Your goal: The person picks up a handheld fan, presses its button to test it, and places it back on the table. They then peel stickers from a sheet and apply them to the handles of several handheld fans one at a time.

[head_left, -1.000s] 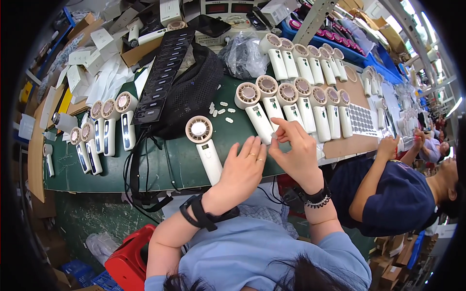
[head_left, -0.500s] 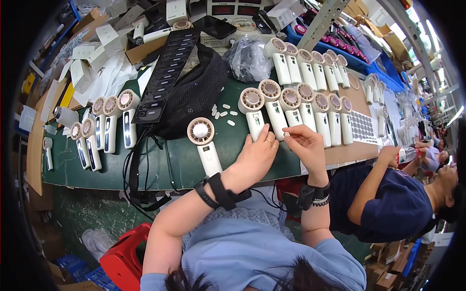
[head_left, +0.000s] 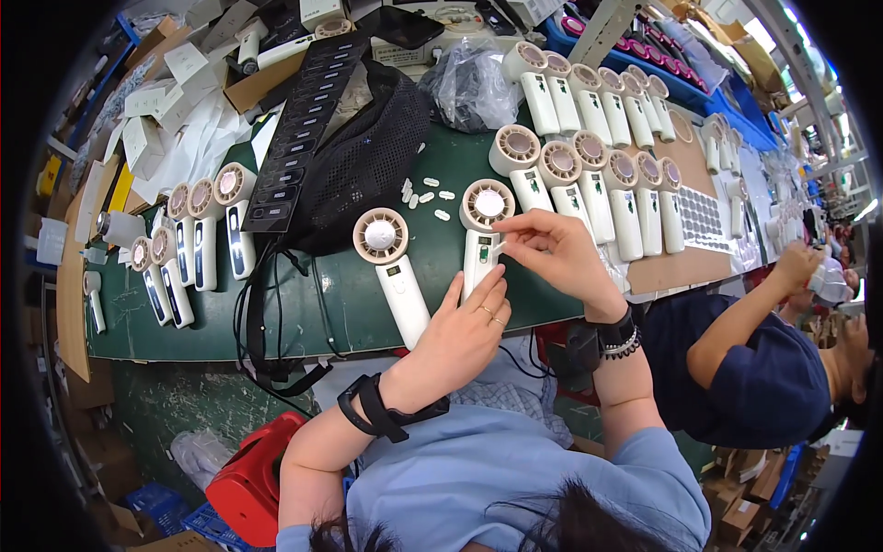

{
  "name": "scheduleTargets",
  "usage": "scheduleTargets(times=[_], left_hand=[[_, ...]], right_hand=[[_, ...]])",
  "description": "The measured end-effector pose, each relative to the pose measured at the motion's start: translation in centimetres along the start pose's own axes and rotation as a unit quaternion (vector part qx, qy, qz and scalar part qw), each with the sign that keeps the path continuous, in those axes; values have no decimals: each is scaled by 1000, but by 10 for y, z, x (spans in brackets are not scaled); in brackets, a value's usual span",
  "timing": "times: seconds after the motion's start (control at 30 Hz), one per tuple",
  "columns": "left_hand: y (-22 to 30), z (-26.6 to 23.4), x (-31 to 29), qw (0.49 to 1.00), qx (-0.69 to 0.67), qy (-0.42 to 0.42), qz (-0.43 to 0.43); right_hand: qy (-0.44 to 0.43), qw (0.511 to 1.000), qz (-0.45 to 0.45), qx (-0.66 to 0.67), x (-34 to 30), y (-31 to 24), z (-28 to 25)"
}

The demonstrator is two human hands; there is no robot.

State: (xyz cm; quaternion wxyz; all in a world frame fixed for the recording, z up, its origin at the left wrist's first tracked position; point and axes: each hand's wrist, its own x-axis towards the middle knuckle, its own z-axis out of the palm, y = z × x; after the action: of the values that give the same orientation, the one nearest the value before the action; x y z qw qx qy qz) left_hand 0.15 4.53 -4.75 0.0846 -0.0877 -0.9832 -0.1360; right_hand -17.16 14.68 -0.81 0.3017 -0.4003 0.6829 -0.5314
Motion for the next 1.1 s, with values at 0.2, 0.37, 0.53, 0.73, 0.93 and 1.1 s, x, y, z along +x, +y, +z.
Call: scheduleTargets(times=[0.2, 0.37, 0.53, 0.73, 0.93, 1.1], left_hand=[[-1, -1, -5, 1000, -19, 10, -5], [-1, -1, -8, 999, -42, 27, -8], [-2, 2, -9, 997, -53, 56, -6], [-2, 3, -8, 997, -52, 60, -2], [-3, 0, -9, 998, -51, 35, -3], [-4, -1, -8, 998, -53, 17, 1]], right_hand=[[-31, 996, -8, -84, 11, 5, 0], [-52, 992, -18, -111, 16, 2, 5], [-36, 982, -29, -182, 14, -6, 12], [-7, 980, -28, -198, 12, -4, 17], [39, 982, -17, -185, 6, 1, 25], [68, 981, -43, -175, 1, 11, 29]])
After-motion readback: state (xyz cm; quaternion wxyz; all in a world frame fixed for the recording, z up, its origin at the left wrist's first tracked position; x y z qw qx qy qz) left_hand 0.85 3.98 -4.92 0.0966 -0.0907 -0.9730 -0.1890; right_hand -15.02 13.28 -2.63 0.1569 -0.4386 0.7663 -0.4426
